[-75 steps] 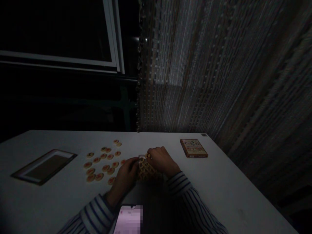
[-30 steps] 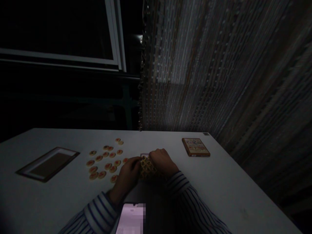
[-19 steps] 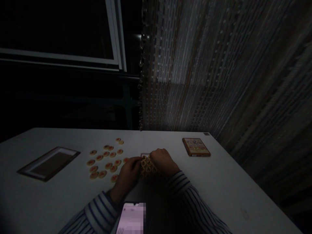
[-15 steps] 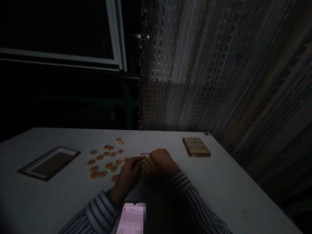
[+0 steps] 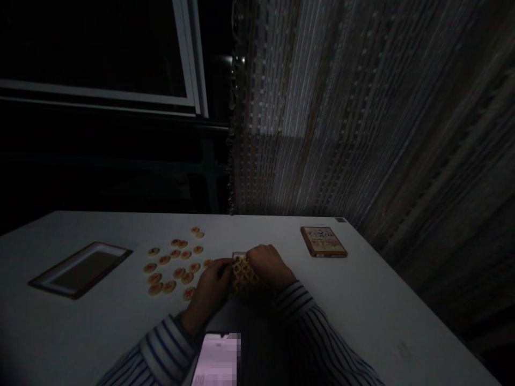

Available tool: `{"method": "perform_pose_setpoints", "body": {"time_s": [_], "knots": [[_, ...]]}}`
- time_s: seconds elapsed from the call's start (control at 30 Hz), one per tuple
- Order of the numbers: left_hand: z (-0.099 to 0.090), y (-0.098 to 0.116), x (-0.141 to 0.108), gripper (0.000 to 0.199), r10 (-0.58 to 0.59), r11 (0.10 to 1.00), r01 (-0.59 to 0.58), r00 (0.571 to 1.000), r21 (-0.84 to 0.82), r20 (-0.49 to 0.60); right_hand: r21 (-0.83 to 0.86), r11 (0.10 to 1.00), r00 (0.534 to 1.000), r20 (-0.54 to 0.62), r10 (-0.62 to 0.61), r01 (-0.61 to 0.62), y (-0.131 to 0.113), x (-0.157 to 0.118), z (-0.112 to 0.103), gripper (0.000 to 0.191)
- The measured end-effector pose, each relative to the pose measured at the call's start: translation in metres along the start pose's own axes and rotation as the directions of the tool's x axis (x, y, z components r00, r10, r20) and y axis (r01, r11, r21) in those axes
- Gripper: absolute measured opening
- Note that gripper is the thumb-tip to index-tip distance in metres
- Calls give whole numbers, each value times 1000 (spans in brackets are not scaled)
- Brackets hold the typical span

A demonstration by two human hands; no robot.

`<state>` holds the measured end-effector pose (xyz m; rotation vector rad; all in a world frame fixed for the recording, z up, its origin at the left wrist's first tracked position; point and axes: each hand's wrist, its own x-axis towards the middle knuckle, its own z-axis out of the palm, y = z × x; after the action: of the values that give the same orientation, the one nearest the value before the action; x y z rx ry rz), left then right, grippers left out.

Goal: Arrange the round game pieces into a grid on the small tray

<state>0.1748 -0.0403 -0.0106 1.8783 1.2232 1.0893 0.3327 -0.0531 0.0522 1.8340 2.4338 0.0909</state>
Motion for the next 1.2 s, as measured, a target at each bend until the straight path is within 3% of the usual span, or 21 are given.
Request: {"method": "perform_pose_setpoints", "body": {"time_s": [1.2], "knots": [[1,-1,1,23,-20,1000,20,1000,-20,0,-16,999,999,-38,-31,30,0,0,1,25]]}}
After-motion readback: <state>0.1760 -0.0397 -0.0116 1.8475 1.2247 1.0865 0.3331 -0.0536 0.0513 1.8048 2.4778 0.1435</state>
